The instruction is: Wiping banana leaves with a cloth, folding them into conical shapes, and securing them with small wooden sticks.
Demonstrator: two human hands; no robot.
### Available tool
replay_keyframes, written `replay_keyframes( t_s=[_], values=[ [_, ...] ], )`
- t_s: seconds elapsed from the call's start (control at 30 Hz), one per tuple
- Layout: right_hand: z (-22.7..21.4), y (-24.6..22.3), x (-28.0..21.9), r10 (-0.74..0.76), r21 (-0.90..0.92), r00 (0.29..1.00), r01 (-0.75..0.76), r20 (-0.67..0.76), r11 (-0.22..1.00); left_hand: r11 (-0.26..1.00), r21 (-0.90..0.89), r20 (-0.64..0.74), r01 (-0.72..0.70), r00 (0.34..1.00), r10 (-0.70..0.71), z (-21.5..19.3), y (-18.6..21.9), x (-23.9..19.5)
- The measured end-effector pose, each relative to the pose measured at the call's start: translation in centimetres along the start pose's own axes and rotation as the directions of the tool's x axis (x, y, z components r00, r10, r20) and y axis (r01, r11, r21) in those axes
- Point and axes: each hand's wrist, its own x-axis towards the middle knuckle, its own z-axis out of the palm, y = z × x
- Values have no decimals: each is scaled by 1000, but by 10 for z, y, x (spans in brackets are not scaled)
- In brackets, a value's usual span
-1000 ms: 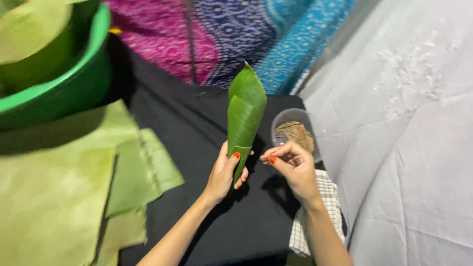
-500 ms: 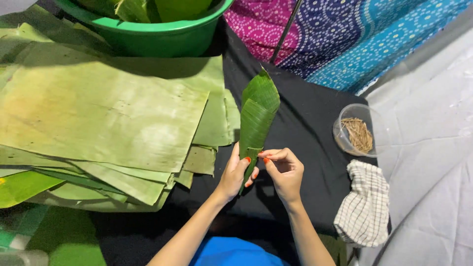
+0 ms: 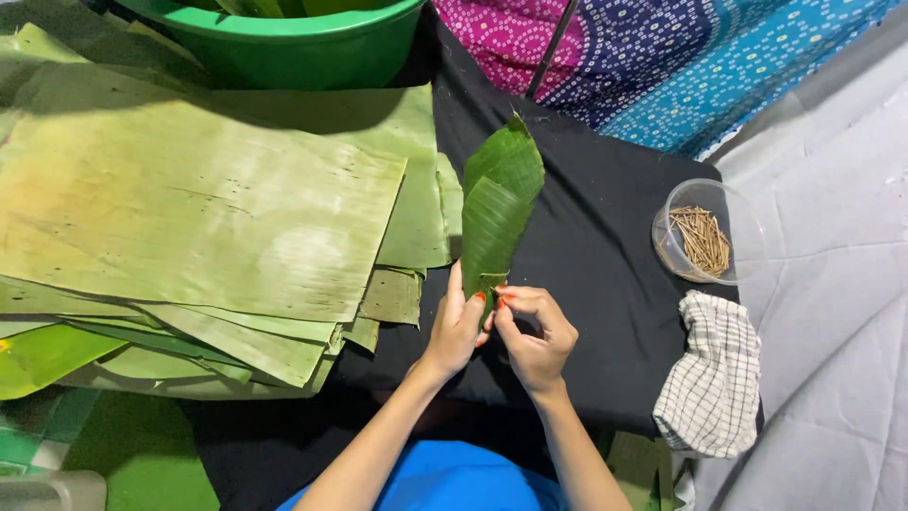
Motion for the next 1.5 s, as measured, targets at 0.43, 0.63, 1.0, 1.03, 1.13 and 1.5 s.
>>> replay_keyframes(
  t_s=[0.43,0.63,1.0,1.03,1.13,1.5],
  values=[
    [5,-12,6,-14,-104,1000,16,21,994,992,126,-7,-26,1000,27,-4,-19,-2],
    [-6,-12,8,44,-179,998,-36,41,983,998,11,-9,60,998,-60,-2,-9,-2],
    [-24,10,2,587,261,780,-626,217,735,898,-389,265,206,959,-105,-4,0,2],
    [-23,9,2,587,261,780,-626,217,735,898,-390,264,205,959,-104,-4,0,2],
    [-22,2,5,581,231,789,-614,198,755,895,-393,273,209,956,-103,-3,2,1],
    [-15,-8,6,555,205,815,-579,163,790,911,-364,274,194,957,-95,-3,8,0]
  ],
)
